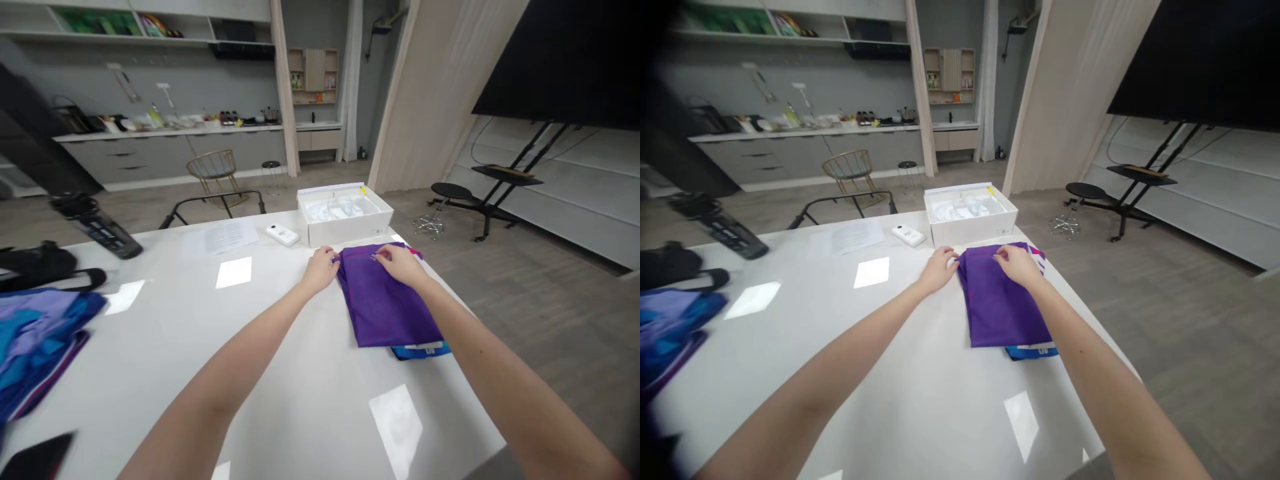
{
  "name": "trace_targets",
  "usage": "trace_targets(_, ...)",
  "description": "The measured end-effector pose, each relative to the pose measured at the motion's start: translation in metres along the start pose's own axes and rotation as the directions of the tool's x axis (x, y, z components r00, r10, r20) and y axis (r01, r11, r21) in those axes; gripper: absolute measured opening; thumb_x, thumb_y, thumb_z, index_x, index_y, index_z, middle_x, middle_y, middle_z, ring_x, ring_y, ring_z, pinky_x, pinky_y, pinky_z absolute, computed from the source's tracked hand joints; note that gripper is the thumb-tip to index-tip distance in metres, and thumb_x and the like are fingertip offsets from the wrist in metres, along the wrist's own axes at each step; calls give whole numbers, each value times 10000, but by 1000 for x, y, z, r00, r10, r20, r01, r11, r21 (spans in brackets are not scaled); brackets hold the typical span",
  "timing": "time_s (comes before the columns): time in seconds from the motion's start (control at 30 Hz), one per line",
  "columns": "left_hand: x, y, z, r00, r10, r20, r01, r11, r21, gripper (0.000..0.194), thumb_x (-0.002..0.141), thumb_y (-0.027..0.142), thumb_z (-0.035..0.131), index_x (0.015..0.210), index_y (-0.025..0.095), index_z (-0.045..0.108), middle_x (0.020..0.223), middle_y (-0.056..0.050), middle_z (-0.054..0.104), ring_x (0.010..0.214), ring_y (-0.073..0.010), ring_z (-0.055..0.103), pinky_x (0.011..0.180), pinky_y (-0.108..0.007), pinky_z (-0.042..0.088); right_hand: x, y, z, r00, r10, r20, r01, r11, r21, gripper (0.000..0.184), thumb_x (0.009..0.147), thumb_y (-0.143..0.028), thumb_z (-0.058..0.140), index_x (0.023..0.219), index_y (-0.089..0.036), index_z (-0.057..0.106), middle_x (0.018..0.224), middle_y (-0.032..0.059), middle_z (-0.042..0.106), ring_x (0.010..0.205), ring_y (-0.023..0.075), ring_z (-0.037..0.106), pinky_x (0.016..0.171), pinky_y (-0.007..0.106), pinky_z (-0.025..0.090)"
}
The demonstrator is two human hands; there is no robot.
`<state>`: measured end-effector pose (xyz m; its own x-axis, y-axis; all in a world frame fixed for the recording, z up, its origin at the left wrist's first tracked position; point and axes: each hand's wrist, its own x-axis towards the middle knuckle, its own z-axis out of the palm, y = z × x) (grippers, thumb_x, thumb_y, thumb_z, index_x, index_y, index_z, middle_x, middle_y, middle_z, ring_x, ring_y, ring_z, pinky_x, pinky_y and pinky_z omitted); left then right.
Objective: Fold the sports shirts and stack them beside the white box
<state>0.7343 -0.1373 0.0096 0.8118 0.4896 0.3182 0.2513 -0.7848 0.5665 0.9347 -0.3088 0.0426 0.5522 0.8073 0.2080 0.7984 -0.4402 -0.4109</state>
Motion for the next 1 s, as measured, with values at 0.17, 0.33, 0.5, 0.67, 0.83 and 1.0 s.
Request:
trace_targets(0.17,-77,-22,-89,989,-14,145,21,999,-42,218,917,232,555,955,274,765,936,-41,760,889,-211,698,860,-332,551,-29,-120,40,939,-178,294,87,951,298,242,924,-398,554,929,-208,704,778,34,736,623,168,653,613,264,479)
trace_targets(0.33,-196,-74,-195,978,-160,132,165,986,-28,173,841,214,639,878,303,782,867,-42,762,828,-229,710,813,-355,555,-62,-247,100,831,-325,452,160,917,365,274,916,-425,547,956,-207,707,739,35,731,548,156,586,521,263,418)
trace_targets(0.5,-322,-149,-304,926,-368,-81,370,929,3,166,821,205,632,852,250,789,924,-66,764,873,-238,710,855,-326,543,-88,-383,162,714,-470,518,210,850,482,232,902,-394,574,931,-205,707,746,36,722,583,163,608,550,265,457)
trace_targets(0.67,-430,-237,-396,801,-519,-298,566,819,96,221,818,174,585,921,203,779,1026,-87,728,983,-249,682,965,-353,513,-107,-513,223,597,-584,550,212,776,594,183,901,-322,586,906,-192,714,776,38,725,611,151,635,584,248,486)
trace_targets(0.83,-486,-327,-478,660,-599,-453,740,623,255,351,841,137,542,1144,183,714,1267,-116,645,1165,-245,622,1046,-337,461,-103,-634,282,649,-625,434,311,738,599,136,886,-282,621,863,-199,726,882,36,748,827,183,694,766,272,517)
trace_targets(1.0,-484,-414,-526,508,-689,-517,860,439,260,554,826,102,554,1377,151,539,1417,-168,558,1288,-281,547,1054,-360,438,-63,-736,350,737,-595,319,350,740,574,186,879,-285,646,1027,-204,723,1100,57,750,1040,211,683,941,312,497)
